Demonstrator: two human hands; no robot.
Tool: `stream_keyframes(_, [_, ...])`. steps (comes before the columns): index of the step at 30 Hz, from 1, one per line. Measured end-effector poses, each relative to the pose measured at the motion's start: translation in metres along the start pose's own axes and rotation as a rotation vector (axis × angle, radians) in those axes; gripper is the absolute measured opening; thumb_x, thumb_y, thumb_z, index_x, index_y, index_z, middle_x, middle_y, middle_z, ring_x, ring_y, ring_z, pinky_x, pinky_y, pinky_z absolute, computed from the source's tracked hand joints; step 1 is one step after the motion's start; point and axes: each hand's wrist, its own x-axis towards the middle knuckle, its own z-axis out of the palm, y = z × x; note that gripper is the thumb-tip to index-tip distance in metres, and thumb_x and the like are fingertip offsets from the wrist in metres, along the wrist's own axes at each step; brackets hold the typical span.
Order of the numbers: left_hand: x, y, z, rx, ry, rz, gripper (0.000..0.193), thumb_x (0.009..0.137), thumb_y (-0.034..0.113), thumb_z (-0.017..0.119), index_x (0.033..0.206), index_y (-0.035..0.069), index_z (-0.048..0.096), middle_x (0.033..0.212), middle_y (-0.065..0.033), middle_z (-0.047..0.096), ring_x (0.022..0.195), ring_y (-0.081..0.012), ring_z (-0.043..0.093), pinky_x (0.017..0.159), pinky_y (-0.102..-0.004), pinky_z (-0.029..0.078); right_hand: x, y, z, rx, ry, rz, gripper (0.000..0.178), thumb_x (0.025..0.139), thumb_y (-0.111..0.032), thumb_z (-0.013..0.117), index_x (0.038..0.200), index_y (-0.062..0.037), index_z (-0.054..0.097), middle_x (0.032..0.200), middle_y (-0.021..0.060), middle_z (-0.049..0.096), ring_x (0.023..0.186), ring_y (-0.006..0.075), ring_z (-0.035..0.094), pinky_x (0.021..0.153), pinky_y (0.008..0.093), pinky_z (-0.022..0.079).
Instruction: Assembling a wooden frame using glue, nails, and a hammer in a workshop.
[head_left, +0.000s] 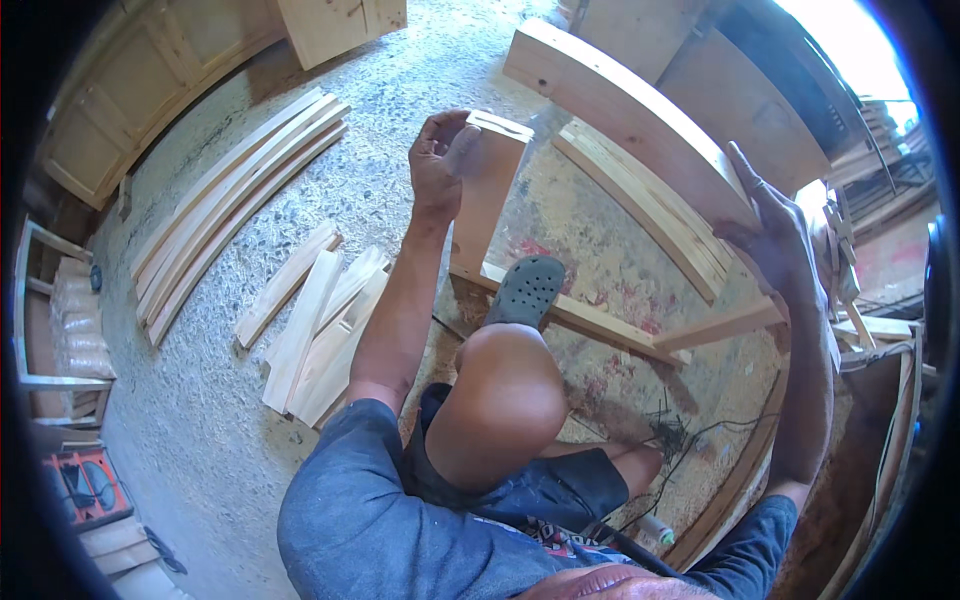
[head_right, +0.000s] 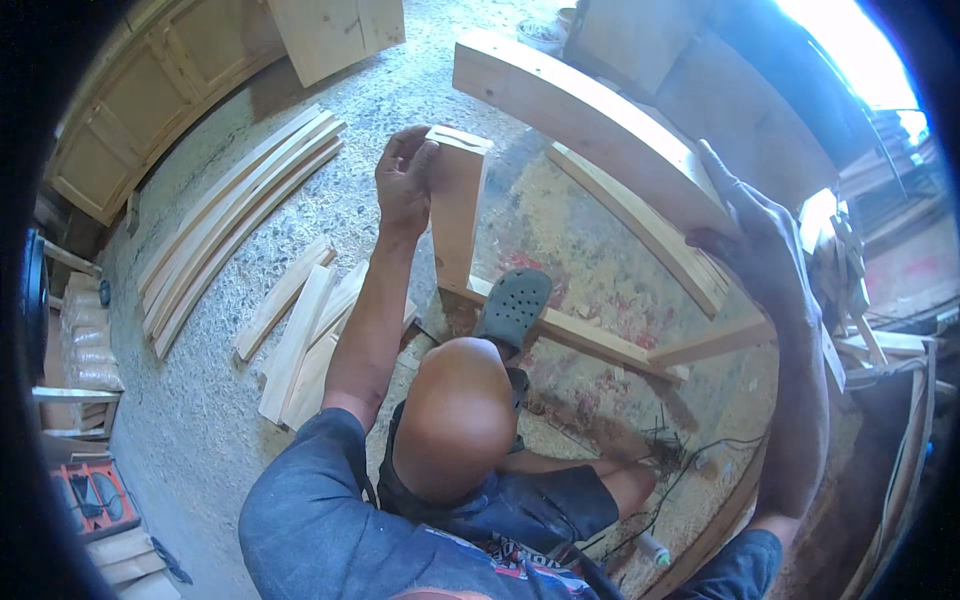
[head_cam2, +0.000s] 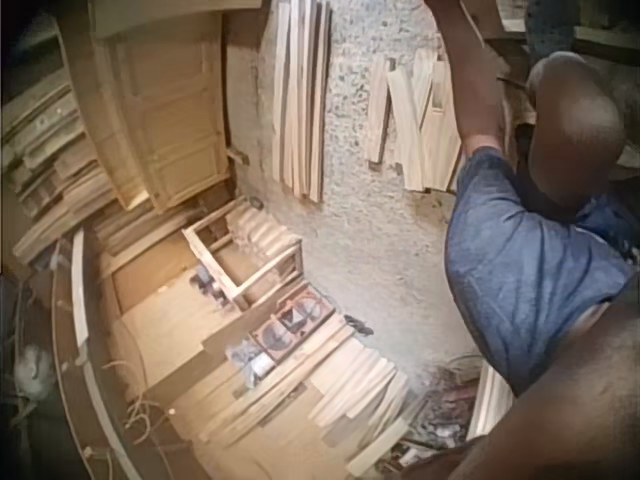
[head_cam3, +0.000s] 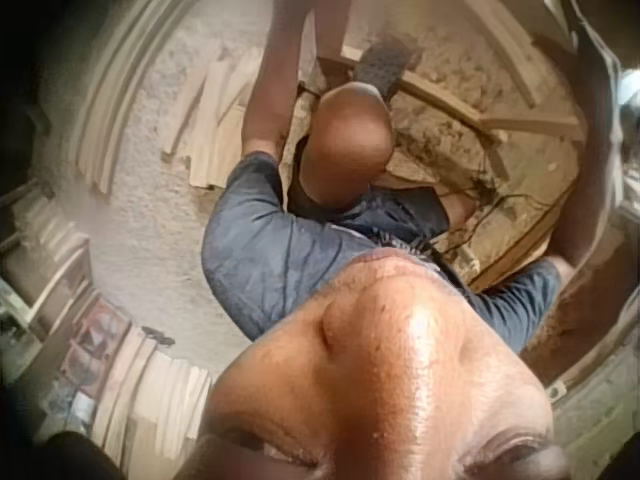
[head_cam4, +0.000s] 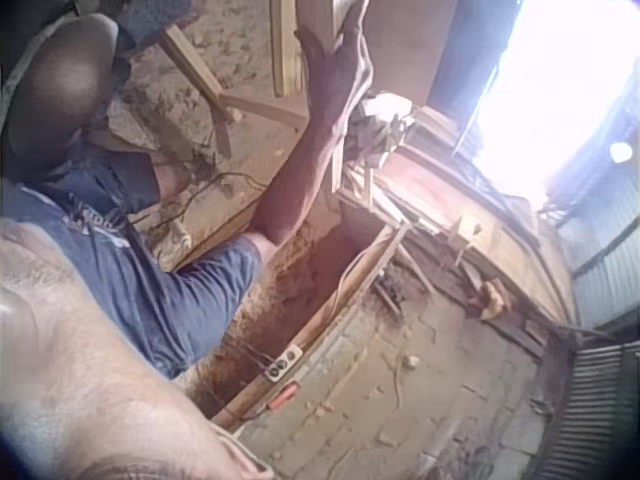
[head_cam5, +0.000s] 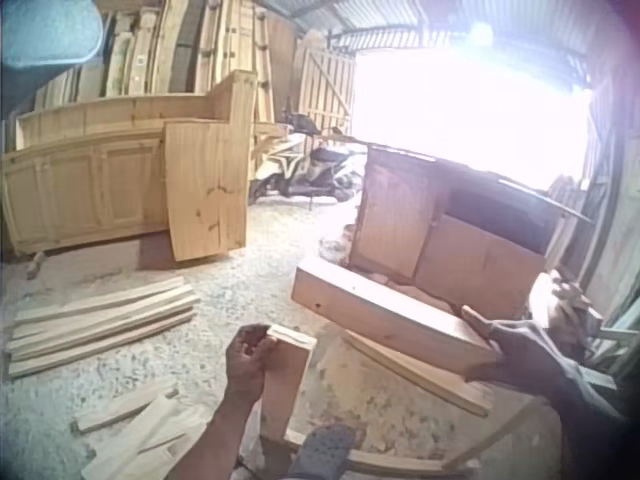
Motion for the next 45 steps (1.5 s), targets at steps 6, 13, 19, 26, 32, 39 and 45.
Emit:
stream_keyframes(6, [0.003, 0.000, 0.007, -0.175, 0.012, -0.021, 0.028, 0.091, -0.001, 0.074, 0.118, 0.000, 0.067, 0.109, -0.0104, 0.074, 0.102, -0.0154, 0.069, 0.094, -0.0286, 0.055, 0.031, 0.005, 0.015, -0.026, -0.093, -0.019, 0.096, 0.071, -0.017, 0.089, 0.155, -0.0344, 0.045, 0.125, 0.0110, 0.072, 0.109, 0.0279, 0.070, 0.094, 0.0428, 0.054])
stream_keyframes(13, [0.004, -0.006, 0.011, -0.163, 0.091, -0.029, 0.031, 0.088, 0.001, 0.080, 0.117, 0.000, 0.068, 0.111, -0.0091, 0.073, 0.099, -0.0149, 0.069, 0.090, -0.0275, 0.055, 0.041, 0.011, 0.025, -0.018, -0.151, -0.059, 0.099, 0.068, -0.021, 0.090, 0.155, -0.0341, 0.045, 0.119, 0.0123, 0.073, 0.105, 0.0290, 0.071, 0.090, 0.0448, 0.054])
stream_keyframes(19, [0.000, -0.003, 0.015, -0.229, 0.096, -0.029, 0.031, 0.086, 0.000, 0.081, 0.115, 0.001, 0.068, 0.109, -0.0098, 0.074, 0.100, -0.0157, 0.070, 0.091, -0.0284, 0.056, 0.046, 0.015, 0.030, -0.002, -0.176, -0.065, 0.101, 0.067, -0.019, 0.091, 0.155, -0.0346, 0.045, 0.120, 0.0131, 0.073, 0.106, 0.0303, 0.071, 0.090, 0.0455, 0.054])
stream_keyframes(26, [-0.001, -0.010, 0.011, -0.248, 0.124, 0.031, 0.021, 0.085, -0.003, 0.080, 0.104, 0.004, 0.072, 0.109, -0.0099, 0.076, 0.101, -0.0158, 0.070, 0.093, -0.0286, 0.057, 0.044, 0.005, 0.031, -0.058, -0.214, -0.011, 0.101, 0.067, -0.018, 0.092, 0.155, -0.0358, 0.045, 0.120, 0.0127, 0.073, 0.108, 0.0304, 0.071, 0.092, 0.0453, 0.057])
stream_keyframes(32, [-0.004, -0.016, 0.008, -0.195, 0.148, 0.071, 0.013, 0.087, -0.002, 0.080, 0.095, 0.006, 0.075, 0.111, -0.0108, 0.076, 0.105, -0.0158, 0.070, 0.094, -0.0295, 0.055, 0.041, 0.008, 0.034, -0.054, -0.172, -0.081, 0.103, 0.065, -0.021, 0.093, 0.154, -0.0361, 0.045, 0.122, 0.0126, 0.073, 0.108, 0.0317, 0.071, 0.094, 0.0450, 0.058])
stream_keyframes(39, [-0.004, -0.013, 0.007, -0.176, 0.135, 0.093, 0.016, 0.088, -0.002, 0.079, 0.101, 0.005, 0.073, 0.110, -0.0121, 0.076, 0.107, -0.0151, 0.068, 0.094, -0.0295, 0.054, 0.040, 0.013, 0.033, -0.104, -0.217, -0.038, 0.103, 0.065, -0.021, 0.093, 0.155, -0.0359, 0.045, 0.127, 0.0130, 0.071, 0.110, 0.0323, 0.071, 0.093, 0.0448, 0.059])
stream_keyframes(45, [0.006, -0.008, 0.010, -0.095, 0.094, 0.158, 0.014, 0.090, 0.005, 0.079, 0.100, 0.004, 0.069, 0.103, -0.0099, 0.076, 0.095, -0.0142, 0.071, 0.082, -0.0284, 0.058, 0.038, 0.017, 0.036, -0.058, -0.132, -0.156, 0.103, 0.064, -0.019, 0.093, 0.154, -0.0335, 0.046, 0.127, 0.0130, 0.071, 0.106, 0.0327, 0.072, 0.091, 0.0443, 0.060])
